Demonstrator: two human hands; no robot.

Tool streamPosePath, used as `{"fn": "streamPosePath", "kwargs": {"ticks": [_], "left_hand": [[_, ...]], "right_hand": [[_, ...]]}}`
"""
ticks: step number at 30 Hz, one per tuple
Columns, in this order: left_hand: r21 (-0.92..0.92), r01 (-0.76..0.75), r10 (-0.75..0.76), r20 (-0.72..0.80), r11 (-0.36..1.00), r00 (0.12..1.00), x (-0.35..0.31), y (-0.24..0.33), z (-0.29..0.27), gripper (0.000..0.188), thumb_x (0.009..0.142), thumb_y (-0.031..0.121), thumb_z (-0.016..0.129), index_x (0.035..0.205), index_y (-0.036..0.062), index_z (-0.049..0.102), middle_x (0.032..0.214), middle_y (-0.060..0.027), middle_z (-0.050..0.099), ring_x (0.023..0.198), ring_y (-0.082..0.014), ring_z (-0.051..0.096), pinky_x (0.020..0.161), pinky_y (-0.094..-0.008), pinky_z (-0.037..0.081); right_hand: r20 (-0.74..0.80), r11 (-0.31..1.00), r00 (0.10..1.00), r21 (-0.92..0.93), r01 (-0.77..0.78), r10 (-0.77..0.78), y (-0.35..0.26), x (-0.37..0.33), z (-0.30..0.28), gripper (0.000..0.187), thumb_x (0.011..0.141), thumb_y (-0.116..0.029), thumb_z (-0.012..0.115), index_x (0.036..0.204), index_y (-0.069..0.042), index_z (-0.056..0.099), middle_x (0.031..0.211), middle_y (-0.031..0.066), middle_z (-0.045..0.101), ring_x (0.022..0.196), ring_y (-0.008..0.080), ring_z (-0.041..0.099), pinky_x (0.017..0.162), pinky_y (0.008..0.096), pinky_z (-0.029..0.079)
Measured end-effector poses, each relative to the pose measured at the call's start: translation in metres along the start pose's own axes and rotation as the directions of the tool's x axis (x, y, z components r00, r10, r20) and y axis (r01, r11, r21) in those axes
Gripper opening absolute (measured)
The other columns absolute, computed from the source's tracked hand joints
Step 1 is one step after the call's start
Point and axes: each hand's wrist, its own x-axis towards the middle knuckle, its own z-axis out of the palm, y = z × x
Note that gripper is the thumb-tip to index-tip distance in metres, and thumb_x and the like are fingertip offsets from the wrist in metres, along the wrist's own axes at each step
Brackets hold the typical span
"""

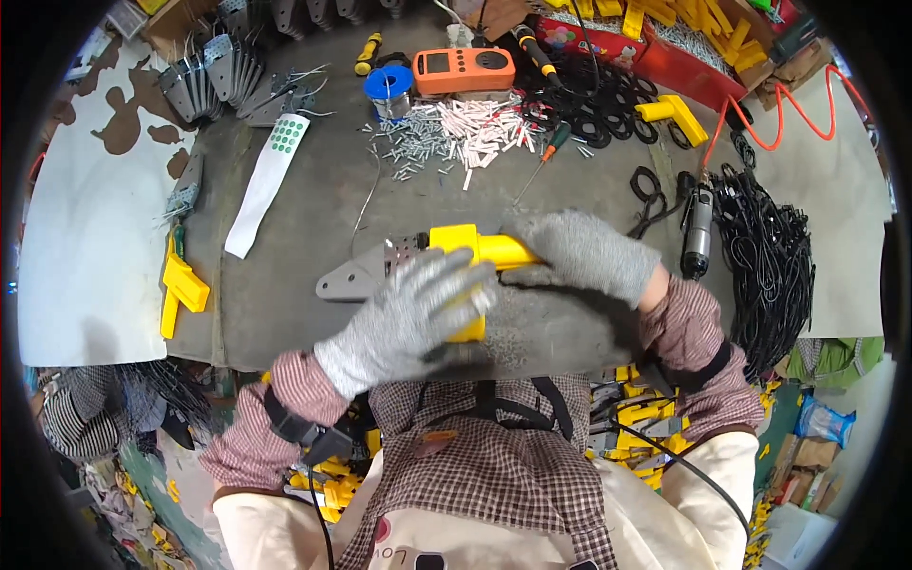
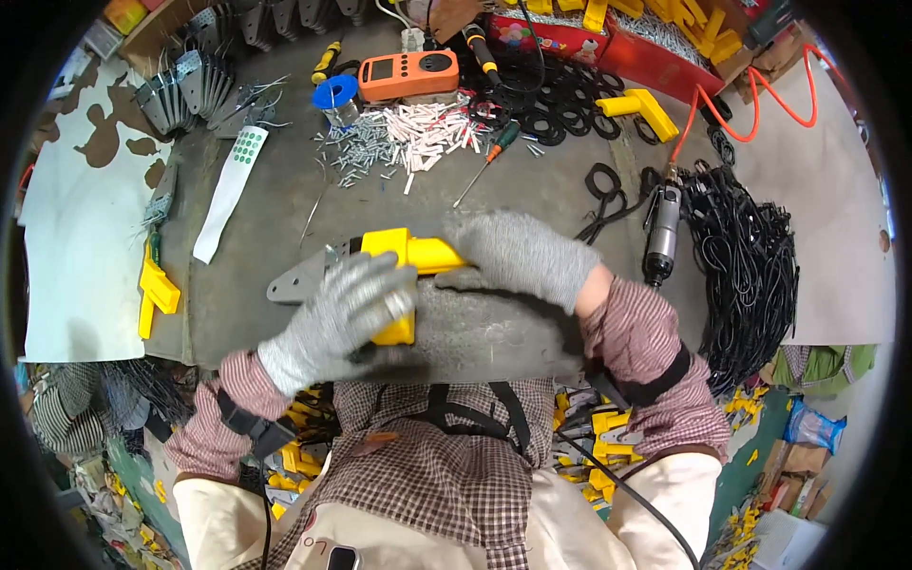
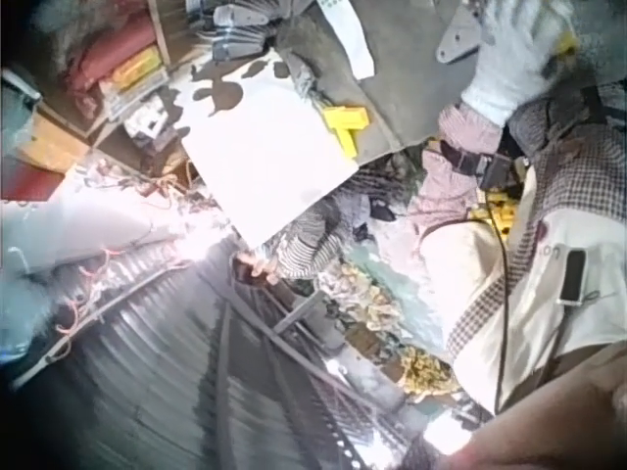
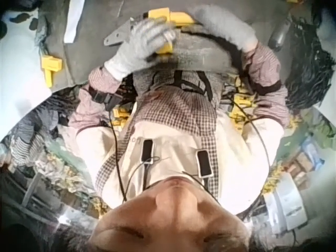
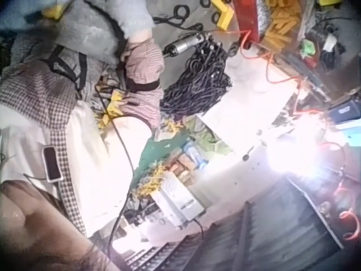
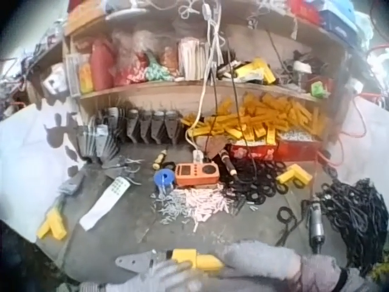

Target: Assembling electronic hardware components into yellow plastic housings using various tools.

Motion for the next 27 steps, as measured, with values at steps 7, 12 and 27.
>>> {"fn": "streamPosePath", "kwargs": {"ticks": [7,12,27], "left_hand": [[-0.274,0.203,-0.222,-0.041,0.940,0.974,0.027,-0.026,-0.023,0.071,0.072,0.027,0.090,0.133,0.0084,0.060,0.132,-0.0135,0.064,0.120,-0.0315,0.064,0.103,-0.0410,0.051],[-0.294,0.183,-0.216,-0.086,0.938,0.973,0.025,-0.023,-0.017,0.072,0.072,0.026,0.090,0.134,0.0095,0.060,0.133,-0.0125,0.064,0.122,-0.0315,0.063,0.104,-0.0403,0.050],[0.095,0.287,-0.301,0.190,0.953,0.935,0.012,0.001,-0.007,0.111,0.064,0.063,0.084,0.155,0.0181,0.037,0.153,-0.0245,0.035,0.141,-0.0454,0.035,0.118,-0.0612,0.025]], "right_hand": [[0.255,0.975,0.964,0.187,-0.119,0.069,0.021,0.019,-0.017,0.057,0.088,-0.051,0.068,0.110,0.002,0.064,0.095,0.0265,0.069,0.090,0.0427,0.067,0.080,0.0486,0.052],[0.123,0.982,0.992,0.183,-0.052,0.030,0.019,0.008,-0.016,0.051,0.088,-0.044,0.071,0.117,-0.003,0.062,0.091,0.0247,0.069,0.086,0.0433,0.066,0.075,0.0482,0.051],[-0.253,0.989,0.967,0.138,0.050,-0.014,0.014,-0.032,0.018,0.052,0.085,-0.030,0.075,0.127,-0.005,0.059,0.127,0.0160,0.058,0.118,0.0360,0.056,0.102,0.0464,0.046]]}}
